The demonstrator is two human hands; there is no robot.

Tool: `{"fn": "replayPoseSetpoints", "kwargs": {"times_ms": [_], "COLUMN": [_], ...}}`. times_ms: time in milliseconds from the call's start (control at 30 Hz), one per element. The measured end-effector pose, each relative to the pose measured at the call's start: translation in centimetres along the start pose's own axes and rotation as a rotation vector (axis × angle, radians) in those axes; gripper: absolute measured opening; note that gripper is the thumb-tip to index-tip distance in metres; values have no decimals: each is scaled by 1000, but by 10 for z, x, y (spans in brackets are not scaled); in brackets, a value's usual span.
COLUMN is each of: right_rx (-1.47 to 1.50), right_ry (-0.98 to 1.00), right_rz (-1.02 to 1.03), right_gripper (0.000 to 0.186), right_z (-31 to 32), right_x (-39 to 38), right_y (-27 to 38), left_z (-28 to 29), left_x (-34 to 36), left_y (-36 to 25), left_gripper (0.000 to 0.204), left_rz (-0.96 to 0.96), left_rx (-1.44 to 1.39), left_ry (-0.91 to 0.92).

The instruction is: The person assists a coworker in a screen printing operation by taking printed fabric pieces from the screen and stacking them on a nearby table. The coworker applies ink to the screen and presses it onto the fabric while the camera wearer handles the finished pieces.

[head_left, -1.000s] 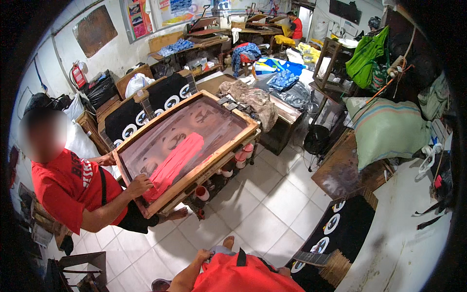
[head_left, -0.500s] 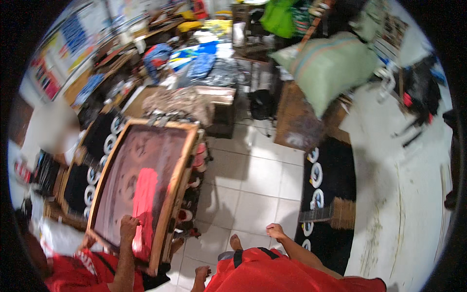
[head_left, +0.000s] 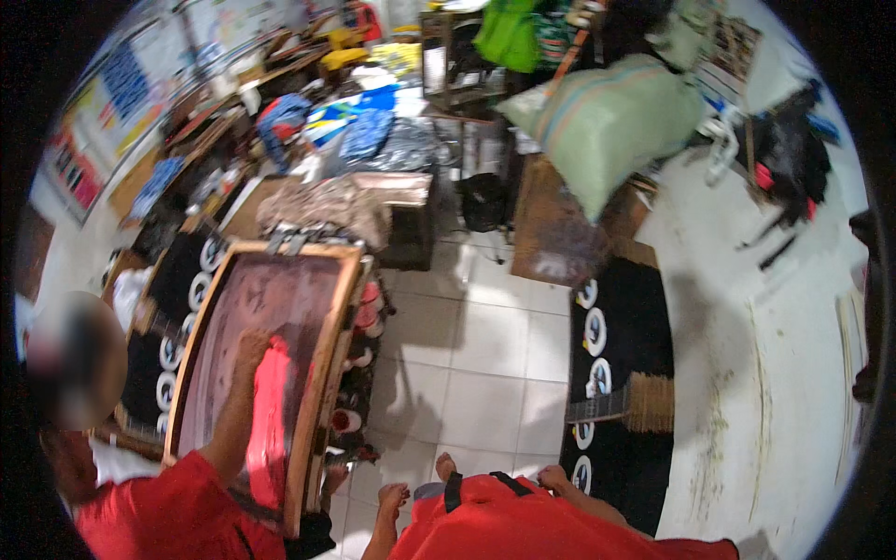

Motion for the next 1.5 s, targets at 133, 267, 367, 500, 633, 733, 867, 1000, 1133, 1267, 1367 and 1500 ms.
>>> {"fn": "replayPoseSetpoints", "kwargs": {"times_ms": [133,267,367,500,633,733,867,1000,1133,1267,1367,1500], "right_rx": [-143,708,818,932,911,616,594,849,603,956,1118,841], "right_ry": [-59,88,84,200,226,40,25,83,58,352,734,320], "right_rz": [210,-252,-185,-133,-136,-29,-56,-92,-142,-226,-268,-254], "right_gripper": [16,13,15,11,7,8,5,8,13,12,19,15], "right_z": [2,29,52,59,59,64,70,67,52,19,0,6], "right_x": [14,17,19,45,67,70,54,35,45,76,95,90], "right_y": [-6,25,57,78,87,108,127,120,84,20,-9,12], "left_z": [4,20,36,59,68,62,43,34,43,54,57,82], "left_x": [-10,-19,-30,-40,-34,-28,-25,-14,9,18,13,-4], "left_y": [25,61,79,92,97,93,73,60,63,68,77,87], "left_gripper": [15,16,16,17,13,22,17,16,23,24,11,9], "left_rz": [36,95,98,102,131,72,52,113,2,-291,-11,-1], "left_rx": [5,-23,-45,-103,-26,14,62,1,60,586,133,-199], "left_ry": [-40,-108,-205,-294,-246,-203,-129,-141,-85,-22,-164,-442]}}
Point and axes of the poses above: each hand's wrist, its own x-axis towards the middle knuckle, its own z-axis out of the back of the hand, y = z × x, the point moved 2 cm from there along x, towards the middle knuckle, and after that the axes turned 2 degrees about -z, right-handed, at the moved point
